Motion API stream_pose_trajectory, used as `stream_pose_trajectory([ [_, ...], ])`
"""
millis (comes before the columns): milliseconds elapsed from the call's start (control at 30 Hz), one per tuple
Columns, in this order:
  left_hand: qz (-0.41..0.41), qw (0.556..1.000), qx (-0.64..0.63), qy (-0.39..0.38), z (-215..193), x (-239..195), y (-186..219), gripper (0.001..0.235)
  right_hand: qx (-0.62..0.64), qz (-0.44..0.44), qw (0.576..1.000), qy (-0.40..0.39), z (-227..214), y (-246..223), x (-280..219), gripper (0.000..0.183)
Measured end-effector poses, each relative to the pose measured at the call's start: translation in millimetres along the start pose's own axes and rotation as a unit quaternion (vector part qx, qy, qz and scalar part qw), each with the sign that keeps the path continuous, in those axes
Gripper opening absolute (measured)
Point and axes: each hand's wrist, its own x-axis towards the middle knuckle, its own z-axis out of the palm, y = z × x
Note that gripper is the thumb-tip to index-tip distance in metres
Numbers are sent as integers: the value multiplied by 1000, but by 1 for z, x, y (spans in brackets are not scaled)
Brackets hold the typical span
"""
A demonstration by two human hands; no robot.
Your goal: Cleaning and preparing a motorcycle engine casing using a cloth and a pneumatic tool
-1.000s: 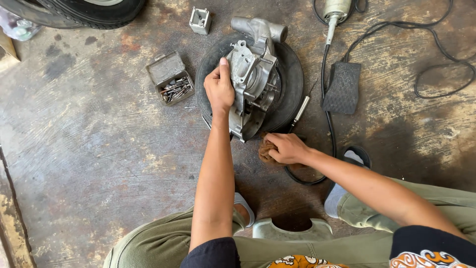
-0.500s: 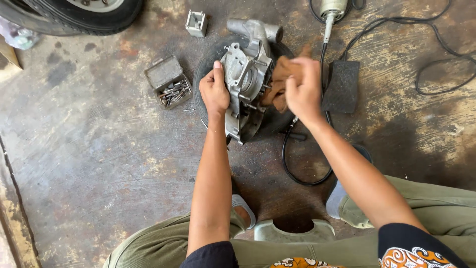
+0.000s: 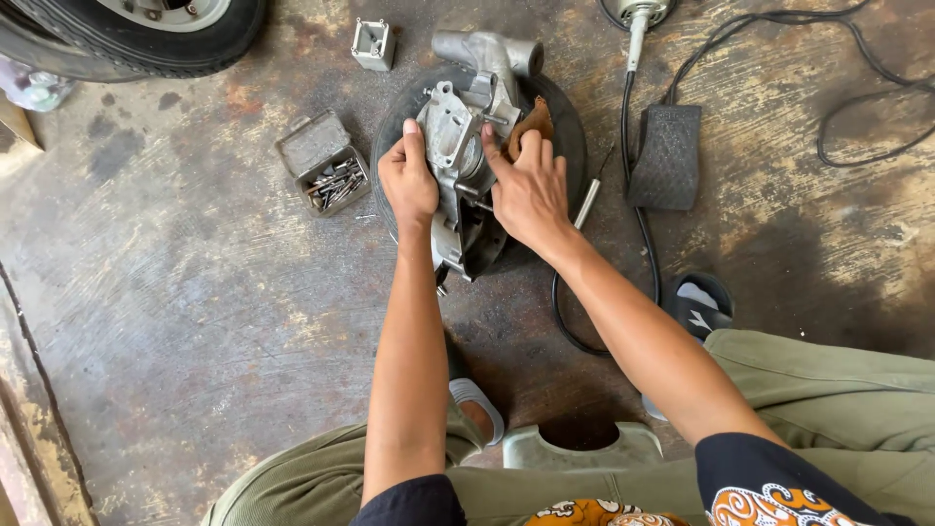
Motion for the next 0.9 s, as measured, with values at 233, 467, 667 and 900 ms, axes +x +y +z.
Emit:
stream_pose_trajectory([
  [233,8,1000,-2,6,0,-3,4,56,16,40,999,-29,4,1,-4,63],
  [467,22,1000,-1,-9,-2,3,-5,56,66,10,996,-59,-4,6,-2,82],
  [667,16,1000,-13,7,0,2,-5,56,60,27,997,-38,-5,-4,-5,79],
  [900,21,1000,-1,-1,0,4,-4,57,27,-53,998,-15,4,2,-2,74],
])
